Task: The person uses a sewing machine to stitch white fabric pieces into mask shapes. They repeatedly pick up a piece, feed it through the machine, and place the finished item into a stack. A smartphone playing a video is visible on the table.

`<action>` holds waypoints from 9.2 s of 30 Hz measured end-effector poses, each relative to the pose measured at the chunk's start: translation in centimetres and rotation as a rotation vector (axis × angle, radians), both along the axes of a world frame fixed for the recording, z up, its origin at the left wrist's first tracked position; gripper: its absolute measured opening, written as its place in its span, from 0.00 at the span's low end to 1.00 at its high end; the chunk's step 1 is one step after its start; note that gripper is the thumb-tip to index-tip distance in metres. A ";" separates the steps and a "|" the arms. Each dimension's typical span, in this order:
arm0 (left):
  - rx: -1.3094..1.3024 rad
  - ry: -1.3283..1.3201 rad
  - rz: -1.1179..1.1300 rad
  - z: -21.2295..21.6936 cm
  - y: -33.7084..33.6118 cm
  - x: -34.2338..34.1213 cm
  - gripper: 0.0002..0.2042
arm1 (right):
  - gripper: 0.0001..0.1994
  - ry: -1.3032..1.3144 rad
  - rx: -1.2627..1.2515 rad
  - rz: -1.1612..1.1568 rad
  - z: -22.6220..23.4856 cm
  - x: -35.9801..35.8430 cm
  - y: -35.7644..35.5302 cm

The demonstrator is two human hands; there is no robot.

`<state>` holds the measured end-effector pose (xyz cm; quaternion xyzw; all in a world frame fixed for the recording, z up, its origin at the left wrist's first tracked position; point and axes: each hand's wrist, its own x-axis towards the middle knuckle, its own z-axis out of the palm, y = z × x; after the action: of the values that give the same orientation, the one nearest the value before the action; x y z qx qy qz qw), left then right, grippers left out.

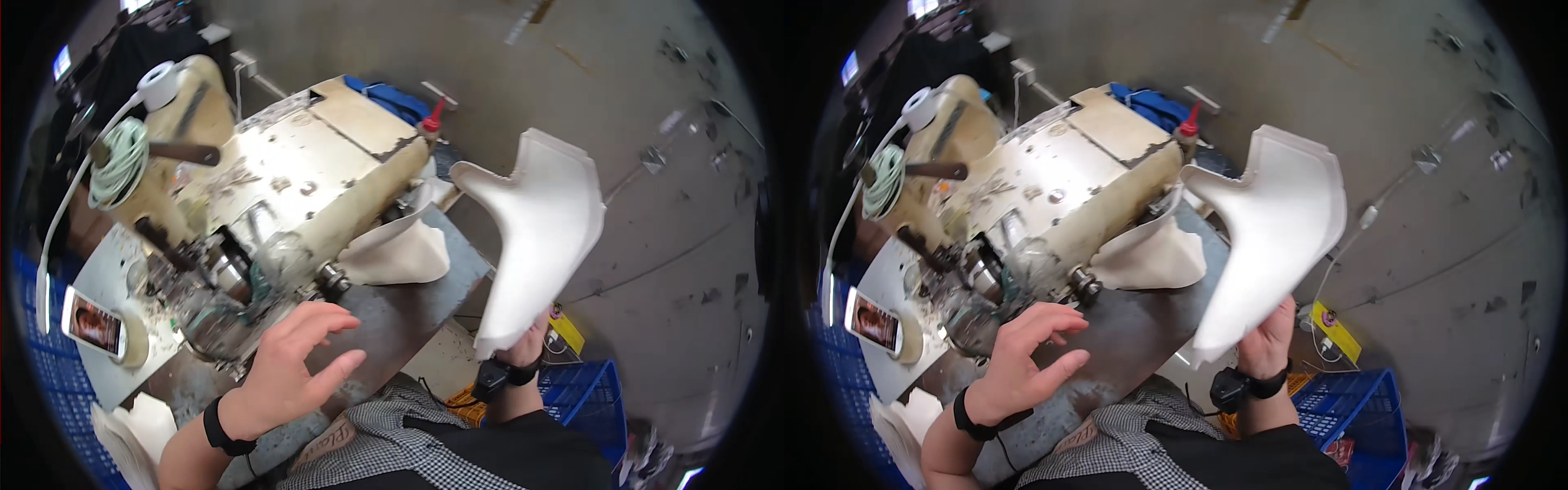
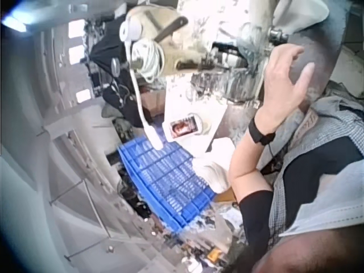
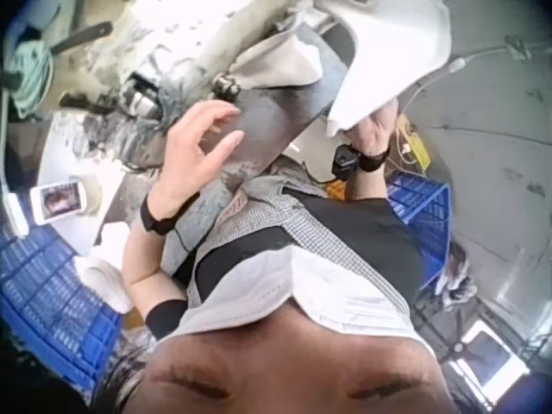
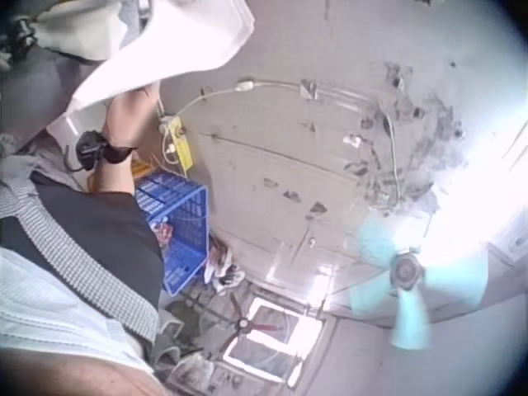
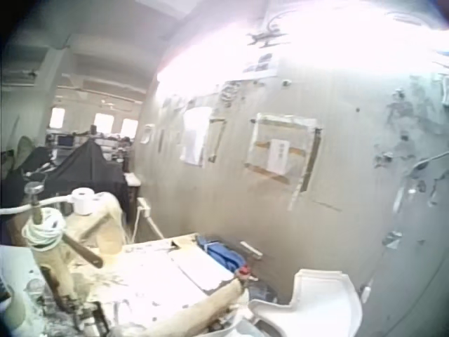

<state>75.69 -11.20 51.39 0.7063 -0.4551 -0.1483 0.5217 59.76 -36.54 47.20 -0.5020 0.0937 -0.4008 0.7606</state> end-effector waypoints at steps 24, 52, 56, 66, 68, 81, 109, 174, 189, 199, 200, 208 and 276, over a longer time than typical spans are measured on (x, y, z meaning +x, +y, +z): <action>0.310 -0.417 0.174 -6.2 -11.8 3.9 0.27 | 0.13 -0.382 1.151 0.220 -6.0 0.7 -5.3; 0.268 -0.350 0.156 -2.1 -2.8 1.1 0.20 | 0.08 0.984 -0.445 0.448 0.8 3.9 1.9; 0.187 -0.363 0.646 0.3 8.1 -0.9 0.11 | 0.06 0.714 -0.477 0.763 1.7 6.1 6.3; 0.745 -0.695 1.547 -4.5 26.8 -9.8 0.21 | 0.11 0.432 -0.613 1.474 0.6 14.5 22.6; 0.773 -0.749 1.517 -5.1 27.2 -10.7 0.20 | 0.15 0.450 -0.552 1.514 -1.4 14.7 26.9; 0.439 -0.683 1.479 -3.3 26.7 -10.9 0.09 | 0.40 0.779 -0.562 1.709 -3.2 13.4 30.4; 0.414 0.454 0.570 0.7 13.4 5.1 0.08 | 0.17 0.622 -0.087 1.040 -2.2 13.3 17.3; 0.803 -0.285 -0.068 3.7 13.3 16.8 0.14 | 0.41 0.205 0.083 1.399 -1.5 12.9 21.6; 0.695 -0.382 0.065 3.6 11.4 15.6 0.16 | 0.35 0.276 -0.074 1.168 -1.4 12.9 18.9; 0.541 -0.325 0.170 1.9 11.9 13.5 0.11 | 0.20 0.467 -0.187 0.995 -1.3 14.6 15.2; 0.531 -0.312 0.191 1.8 11.9 13.2 0.11 | 0.18 0.444 -0.190 0.972 -1.1 14.8 15.1; 0.432 -0.304 0.334 0.7 11.5 11.6 0.09 | 0.15 0.540 -0.324 1.017 0.6 16.7 13.0; 0.428 0.825 0.201 3.2 12.0 7.6 0.21 | 0.13 0.509 -0.195 0.767 -0.7 8.7 11.8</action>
<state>83.31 0.83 54.55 0.7207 -0.0984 -0.4554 0.5133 68.51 -24.75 46.50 -0.6518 0.0470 0.0381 0.7559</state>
